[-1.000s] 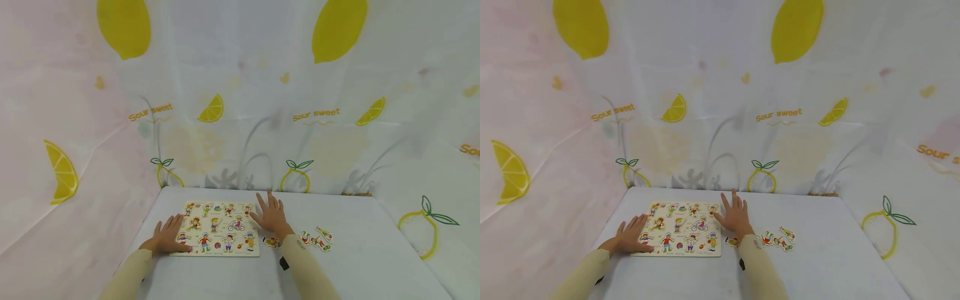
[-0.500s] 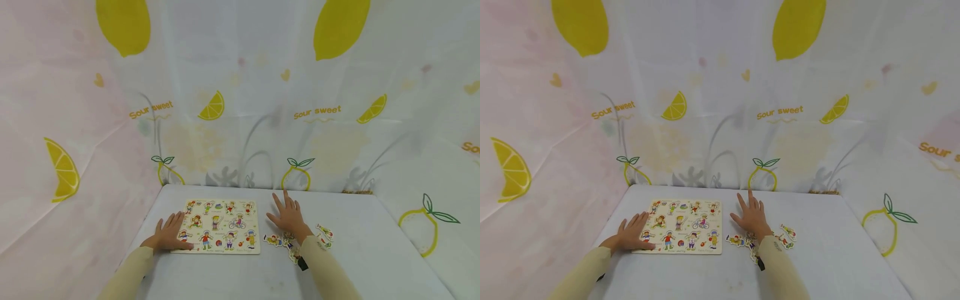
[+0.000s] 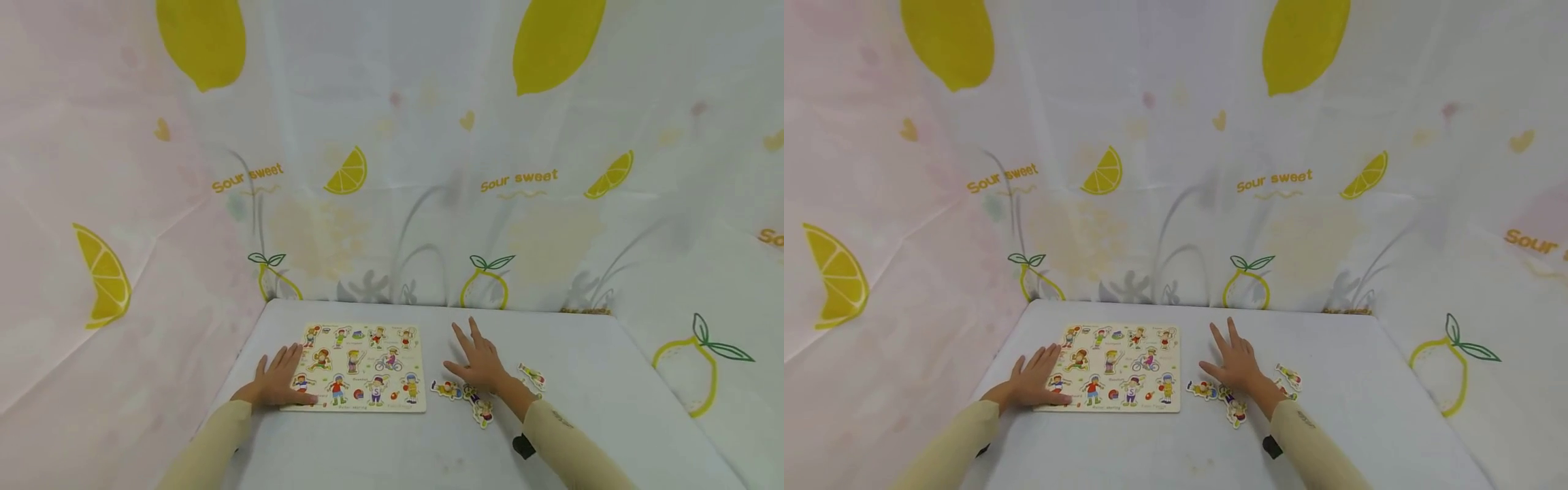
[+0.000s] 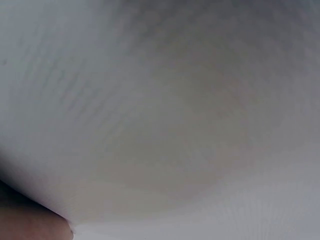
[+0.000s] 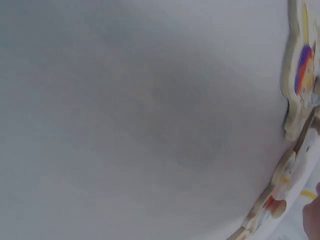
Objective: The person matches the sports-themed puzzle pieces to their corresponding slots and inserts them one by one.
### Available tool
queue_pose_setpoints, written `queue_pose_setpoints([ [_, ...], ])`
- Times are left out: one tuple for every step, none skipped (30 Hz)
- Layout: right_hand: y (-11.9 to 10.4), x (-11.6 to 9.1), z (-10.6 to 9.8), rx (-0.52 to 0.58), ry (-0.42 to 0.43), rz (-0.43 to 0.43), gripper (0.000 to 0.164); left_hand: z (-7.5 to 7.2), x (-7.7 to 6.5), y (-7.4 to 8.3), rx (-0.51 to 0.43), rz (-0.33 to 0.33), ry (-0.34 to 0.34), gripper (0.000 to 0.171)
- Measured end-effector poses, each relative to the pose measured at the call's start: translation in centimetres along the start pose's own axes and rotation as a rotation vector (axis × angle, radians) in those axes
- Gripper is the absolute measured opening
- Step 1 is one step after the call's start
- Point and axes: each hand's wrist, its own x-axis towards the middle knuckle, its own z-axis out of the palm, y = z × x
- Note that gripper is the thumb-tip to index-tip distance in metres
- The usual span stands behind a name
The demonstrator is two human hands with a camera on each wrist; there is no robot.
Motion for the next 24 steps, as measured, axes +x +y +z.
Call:
queue_pose_setpoints([
  [-0.1, -0.2, 0.0, 0.019, 0.016, -0.014, 0.087, 0.0, 0.0, 0.0, 0.002, -0.001, 0.004, 0.142],
  [-0.2, -0.5, 0.0, 0.039, 0.024, -0.017, 0.087, 0.1, 0.1, 0.0, 0.002, -0.001, 0.009, 0.142],
  [-0.3, -0.7, 0.1, 0.043, 0.031, -0.018, 0.088, 0.2, 0.2, 0.0, 0.008, -0.003, 0.011, 0.142],
  [-0.4, -0.9, 0.2, 0.050, 0.035, -0.015, 0.088, 0.2, 0.2, 0.0, 0.006, 0.000, 0.016, 0.142],
  [-0.5, -1.2, 0.3, 0.054, 0.036, -0.008, 0.088, 0.2, 0.3, -0.1, 0.008, -0.001, 0.014, 0.141],
  [-0.6, -1.4, 0.5, 0.057, 0.036, 0.001, 0.088, 0.2, 0.3, -0.2, 0.007, -0.003, 0.015, 0.141],
  [-0.7, -1.7, 0.7, 0.071, 0.038, 0.009, 0.088, 0.2, 0.3, -0.2, 0.009, -0.005, 0.015, 0.141],
  [-0.8, -2.0, 0.9, 0.077, 0.037, 0.019, 0.088, 0.2, 0.3, -0.2, 0.009, -0.006, 0.013, 0.141],
  [-1.0, -2.2, 1.0, 0.090, 0.034, 0.029, 0.087, 0.2, 0.3, -0.3, 0.011, -0.008, 0.010, 0.141],
  [-1.1, -2.6, 1.1, 0.109, 0.030, 0.039, 0.085, 0.2, 0.2, -0.2, 0.008, -0.007, 0.007, 0.141],
  [-1.3, -2.9, 1.3, 0.122, 0.029, 0.046, 0.083, 0.2, 0.1, -0.2, 0.012, -0.011, 0.001, 0.141],
  [-1.4, -3.2, 1.4, 0.131, 0.032, 0.046, 0.078, 0.1, 0.0, -0.1, 0.007, -0.011, 0.001, 0.141],
  [-1.5, -3.5, 1.5, 0.140, 0.039, 0.039, 0.071, 0.1, 0.0, -0.1, 0.007, -0.013, -0.001, 0.141],
  [-1.6, -3.7, 1.5, 0.145, 0.044, 0.029, 0.062, 0.0, 0.0, 0.0, 0.008, -0.014, -0.001, 0.142],
  [-1.7, -3.9, 1.5, 0.146, 0.048, 0.018, 0.051, -0.1, 0.1, 0.0, 0.011, -0.016, -0.002, 0.142],
  [-1.8, -4.0, 1.5, 0.143, 0.056, 0.006, 0.041, -0.2, 0.1, 0.1, 0.015, -0.016, -0.002, 0.142],
  [-1.9, -4.1, 1.4, 0.135, 0.068, 0.000, 0.032, -0.2, 0.2, 0.1, 0.016, -0.018, -0.002, 0.142],
  [-2.0, -4.2, 1.4, 0.133, 0.078, -0.004, 0.026, -0.3, 0.2, 0.2, 0.013, -0.016, -0.001, 0.142],
  [-2.2, -4.3, 1.4, 0.133, 0.092, -0.011, 0.021, -0.3, 0.2, 0.2, 0.017, -0.017, -0.004, 0.142],
  [-2.3, -4.3, 1.5, 0.135, 0.097, -0.005, 0.019, -0.3, 0.2, 0.2, 0.020, -0.016, -0.006, 0.142],
  [-2.4, -4.3, 1.6, 0.144, 0.101, 0.003, 0.017, -0.4, 0.2, 0.3, 0.025, -0.018, -0.014, 0.142],
  [-2.5, -4.3, 1.7, 0.153, 0.109, 0.009, 0.017, -0.5, 0.1, 0.3, 0.026, -0.018, -0.019, 0.142],
  [-2.6, -4.4, 1.8, 0.160, 0.111, 0.011, 0.017, -0.5, 0.0, 0.3, 0.028, -0.020, -0.026, 0.143],
  [-2.7, -4.5, 1.9, 0.166, 0.114, 0.005, 0.018, -0.5, 0.0, 0.4, 0.021, -0.018, -0.030, 0.144],
])
